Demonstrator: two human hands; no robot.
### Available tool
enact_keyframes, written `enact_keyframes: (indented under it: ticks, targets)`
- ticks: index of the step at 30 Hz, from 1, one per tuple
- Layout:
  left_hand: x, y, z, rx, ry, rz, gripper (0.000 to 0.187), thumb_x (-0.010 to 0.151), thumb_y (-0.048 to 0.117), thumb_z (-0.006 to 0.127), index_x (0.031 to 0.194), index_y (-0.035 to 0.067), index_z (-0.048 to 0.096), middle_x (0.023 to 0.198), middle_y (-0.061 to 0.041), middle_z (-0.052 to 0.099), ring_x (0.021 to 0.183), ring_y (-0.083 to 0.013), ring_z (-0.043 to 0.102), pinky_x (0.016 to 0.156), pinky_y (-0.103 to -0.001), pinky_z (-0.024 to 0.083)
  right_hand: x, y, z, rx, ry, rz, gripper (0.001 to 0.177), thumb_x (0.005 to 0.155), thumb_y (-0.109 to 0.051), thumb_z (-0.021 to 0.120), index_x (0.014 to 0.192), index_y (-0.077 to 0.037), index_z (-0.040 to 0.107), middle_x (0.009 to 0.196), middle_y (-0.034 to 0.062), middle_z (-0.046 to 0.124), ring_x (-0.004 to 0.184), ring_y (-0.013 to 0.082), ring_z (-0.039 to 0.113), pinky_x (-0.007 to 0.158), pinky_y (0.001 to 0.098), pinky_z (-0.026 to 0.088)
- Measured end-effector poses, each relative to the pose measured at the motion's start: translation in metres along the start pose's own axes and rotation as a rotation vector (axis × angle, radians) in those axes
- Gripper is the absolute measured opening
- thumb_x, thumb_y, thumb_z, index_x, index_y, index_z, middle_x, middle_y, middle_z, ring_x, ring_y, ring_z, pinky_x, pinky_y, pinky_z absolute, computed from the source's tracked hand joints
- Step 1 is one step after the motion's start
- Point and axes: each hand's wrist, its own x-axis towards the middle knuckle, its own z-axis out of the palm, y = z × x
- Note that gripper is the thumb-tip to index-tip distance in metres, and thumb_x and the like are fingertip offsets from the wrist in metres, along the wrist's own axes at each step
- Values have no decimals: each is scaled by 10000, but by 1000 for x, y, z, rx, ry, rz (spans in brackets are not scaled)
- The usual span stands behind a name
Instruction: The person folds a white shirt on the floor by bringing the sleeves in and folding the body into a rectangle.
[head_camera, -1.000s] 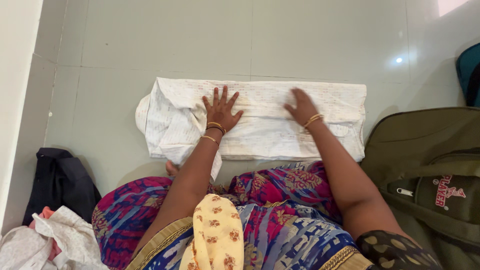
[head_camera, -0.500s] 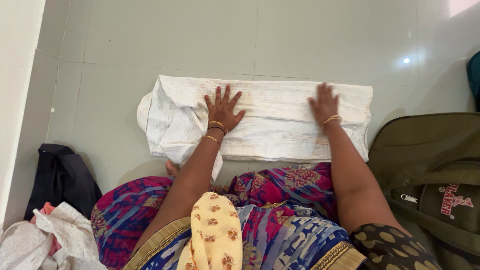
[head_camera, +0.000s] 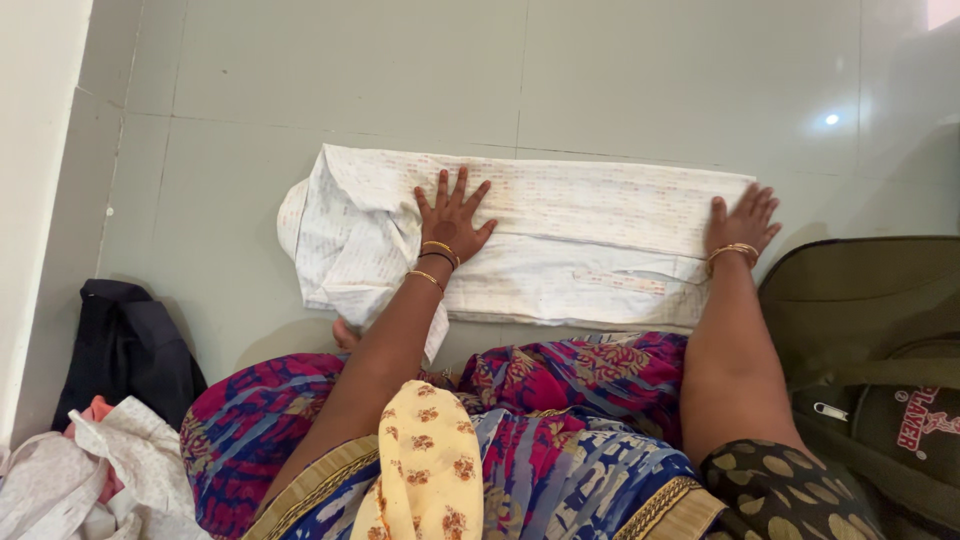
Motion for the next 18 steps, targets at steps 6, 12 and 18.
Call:
enact_keyframes:
  ticks: [6, 12, 18]
  targets:
    - [0, 0, -1, -11, -8, -8, 745, 914, 646, 560, 1582, 409, 331, 1722, -30, 98, 1580, -329, 33, 1181, -745, 14, 1, -58, -3, -187, -34, 49, 867, 1009, -627, 435, 1663, -125, 168, 1748, 141, 31, 1606, 346, -20, 1223, 688, 21]
    - [0, -1, -1, -24, 15, 1, 741, 904, 638, 578, 1571, 405, 354, 1721, -35, 111, 1577, -334, 39, 1177, -748, 15, -50, -145, 53, -81, -114, -577, 888, 992, -675, 368, 1655, -129, 143, 1731, 104, 5, 1584, 338, -63, 1222, 631, -15]
    - [2, 0, -3, -37, 18, -2, 735, 904, 634, 582, 1566, 394, 372, 1714, -46, 140, 1573, -343, 66, 1174, -751, 19, -84, -151, 38, -41, -91, -653, 866, 1000, -674, 383, 1643, -120, 209, 1725, 111, 101, 1589, 321, 9, 1247, 585, -9]
